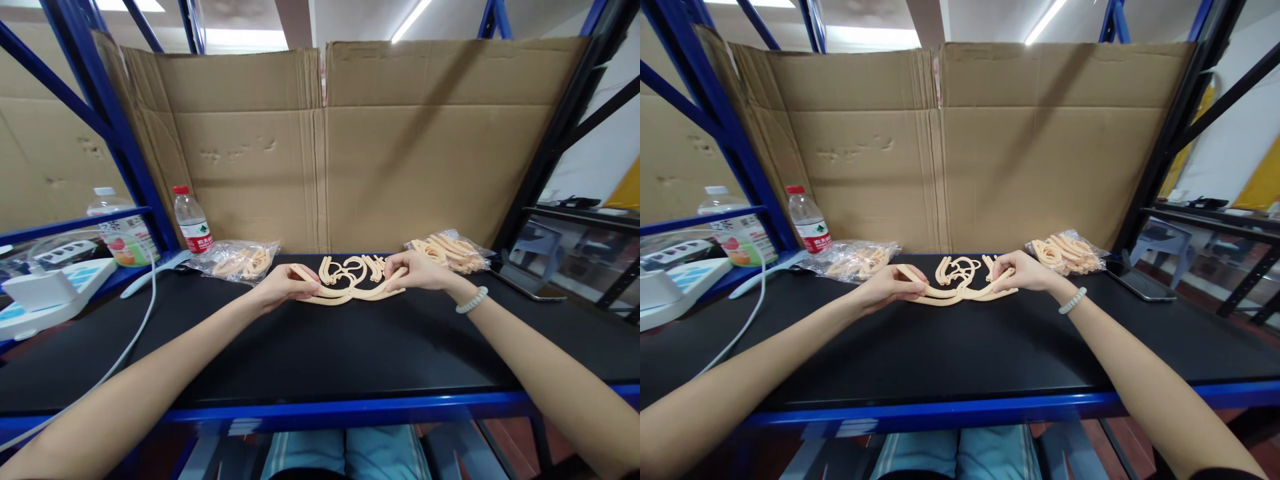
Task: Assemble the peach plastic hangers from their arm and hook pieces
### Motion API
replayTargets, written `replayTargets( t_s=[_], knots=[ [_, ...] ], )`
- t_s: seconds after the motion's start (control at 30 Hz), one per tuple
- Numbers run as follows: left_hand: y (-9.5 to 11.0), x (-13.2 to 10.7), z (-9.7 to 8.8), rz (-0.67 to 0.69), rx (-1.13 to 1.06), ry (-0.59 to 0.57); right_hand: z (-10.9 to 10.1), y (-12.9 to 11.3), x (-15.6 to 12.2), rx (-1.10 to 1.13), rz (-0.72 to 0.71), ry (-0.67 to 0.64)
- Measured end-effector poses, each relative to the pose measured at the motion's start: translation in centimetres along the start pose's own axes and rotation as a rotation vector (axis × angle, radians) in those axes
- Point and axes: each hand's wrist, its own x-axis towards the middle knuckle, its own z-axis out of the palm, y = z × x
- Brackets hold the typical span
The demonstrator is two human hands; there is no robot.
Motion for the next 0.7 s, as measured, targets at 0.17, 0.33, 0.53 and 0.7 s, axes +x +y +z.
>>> replayTargets(
  t_s=[0.17,0.33,0.53,0.7],
  knots=[
    [0.0,0.18,-0.57,0.182,0.396,-0.059,0.27,-0.19,0.01,-0.219,-0.057,-0.134],
    [-0.15,-0.02,-0.35,0.404,0.758,-0.153,0.29,-0.03,-0.12,-0.3,-0.061,-0.218],
    [-0.38,-0.13,-0.06,0.609,1.023,-0.25,0.58,0.22,-0.1,-0.368,-0.03,-0.211],
    [-0.88,-0.09,-0.09,0.667,1.105,-0.24,0.77,0.21,0.0,-0.504,-0.103,-0.159]
  ],
)
